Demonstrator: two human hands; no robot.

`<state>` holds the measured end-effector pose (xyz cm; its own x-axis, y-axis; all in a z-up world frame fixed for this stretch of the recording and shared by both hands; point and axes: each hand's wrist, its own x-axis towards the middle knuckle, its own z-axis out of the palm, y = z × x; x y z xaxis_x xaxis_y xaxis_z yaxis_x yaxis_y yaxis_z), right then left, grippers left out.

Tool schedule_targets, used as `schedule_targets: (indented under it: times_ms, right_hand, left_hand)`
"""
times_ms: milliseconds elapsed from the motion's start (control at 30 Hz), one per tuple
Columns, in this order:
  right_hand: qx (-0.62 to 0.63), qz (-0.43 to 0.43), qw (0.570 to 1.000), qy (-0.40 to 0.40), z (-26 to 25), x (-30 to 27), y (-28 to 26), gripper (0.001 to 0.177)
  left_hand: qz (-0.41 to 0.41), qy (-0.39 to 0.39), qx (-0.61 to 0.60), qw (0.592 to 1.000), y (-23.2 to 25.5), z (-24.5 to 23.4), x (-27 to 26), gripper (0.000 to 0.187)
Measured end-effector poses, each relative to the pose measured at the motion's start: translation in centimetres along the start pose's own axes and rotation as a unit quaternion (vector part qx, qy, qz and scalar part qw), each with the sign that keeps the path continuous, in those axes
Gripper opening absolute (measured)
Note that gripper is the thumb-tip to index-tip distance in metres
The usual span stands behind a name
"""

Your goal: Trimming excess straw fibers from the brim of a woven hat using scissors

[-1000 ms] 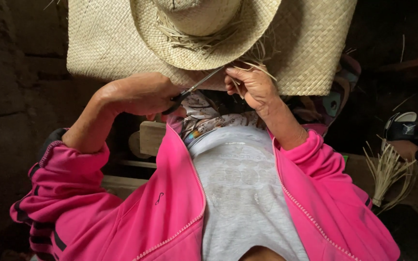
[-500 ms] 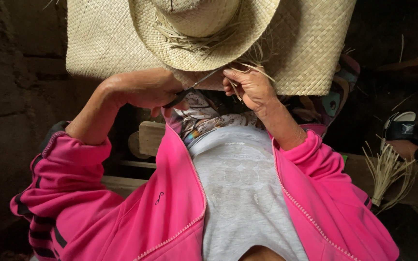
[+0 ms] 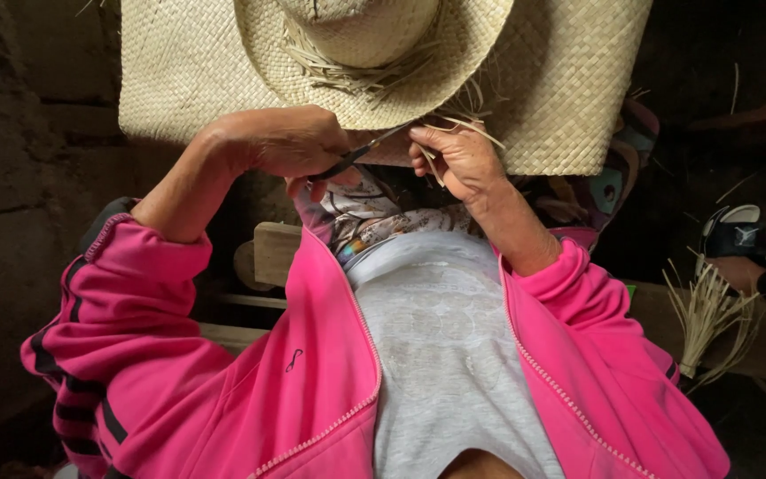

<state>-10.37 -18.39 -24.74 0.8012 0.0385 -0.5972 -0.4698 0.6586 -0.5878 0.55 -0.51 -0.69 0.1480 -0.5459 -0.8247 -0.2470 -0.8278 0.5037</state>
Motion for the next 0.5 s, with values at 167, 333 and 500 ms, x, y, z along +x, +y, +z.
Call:
schedule_targets:
  times_ms: [167,333,500]
  right_hand:
    - [-0.011,0.013,1.000,-0.002,-0.1,0.2,-0.1,0.016]
    - [-0.022,0.027,0.999,-0.015,-0.8,0.5,-0.3,0.015]
    - [-0.028,0.044,0.998,-0.030,-1.2,0.1,-0.6,0.015]
  left_hand:
    - [0.009,0.000,0.002,1.000,-0.5,0.1,0.1,0.032]
    - [0.015,0.009,0.011,1.000,0.3,0.0,-0.7,0.029]
    - [0.015,0.010,0.009,1.000,-0.4,0.3,-0.8,0.026]
